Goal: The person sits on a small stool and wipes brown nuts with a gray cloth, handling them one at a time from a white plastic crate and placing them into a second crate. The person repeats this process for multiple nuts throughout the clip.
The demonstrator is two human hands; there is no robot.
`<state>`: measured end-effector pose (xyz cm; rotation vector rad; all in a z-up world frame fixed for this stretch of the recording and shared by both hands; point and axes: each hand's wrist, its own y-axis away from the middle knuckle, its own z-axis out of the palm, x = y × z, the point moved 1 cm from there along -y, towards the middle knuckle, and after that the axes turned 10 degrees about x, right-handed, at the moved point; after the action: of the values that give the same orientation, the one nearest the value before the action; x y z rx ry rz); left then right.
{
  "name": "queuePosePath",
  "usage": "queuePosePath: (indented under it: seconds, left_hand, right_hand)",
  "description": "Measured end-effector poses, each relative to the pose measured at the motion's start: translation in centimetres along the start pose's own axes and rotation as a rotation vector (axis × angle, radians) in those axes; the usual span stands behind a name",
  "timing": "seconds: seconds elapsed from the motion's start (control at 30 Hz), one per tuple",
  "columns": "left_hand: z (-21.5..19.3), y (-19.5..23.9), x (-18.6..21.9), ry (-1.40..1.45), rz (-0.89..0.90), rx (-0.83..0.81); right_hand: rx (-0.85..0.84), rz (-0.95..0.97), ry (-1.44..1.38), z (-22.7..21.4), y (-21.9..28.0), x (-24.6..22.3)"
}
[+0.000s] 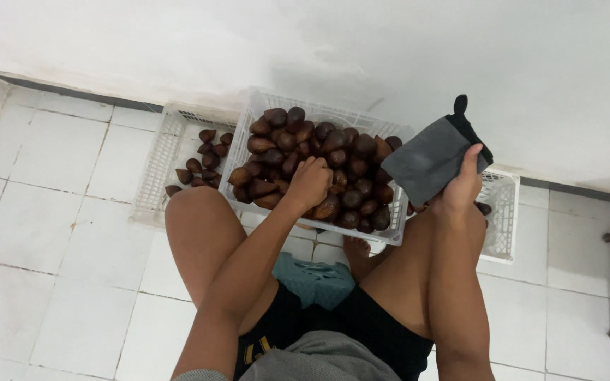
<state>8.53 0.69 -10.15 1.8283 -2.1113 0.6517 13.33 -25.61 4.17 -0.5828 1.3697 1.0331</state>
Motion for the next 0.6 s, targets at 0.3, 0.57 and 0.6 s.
queuePosePath:
  seconds: [0.3,0.57,0.6]
  left_hand:
    - [-6.8,-0.8,0.4,0.132,-0.105,0.273]
    - [-9.9,-0.1,0.3,0.129,-0.068,0.294]
    - [-10.0,-0.1,0.4,0.151,-0.062,0.231]
  right_hand:
    - [-0.061,-0.058,0.021,0.5,0.1,-0.1]
    - [-0.077,-0.035,-0.007,1.0,0.9,-0.3]
    - [-0.06,-0.026,-0.002,1.1,1.1,-0.4]
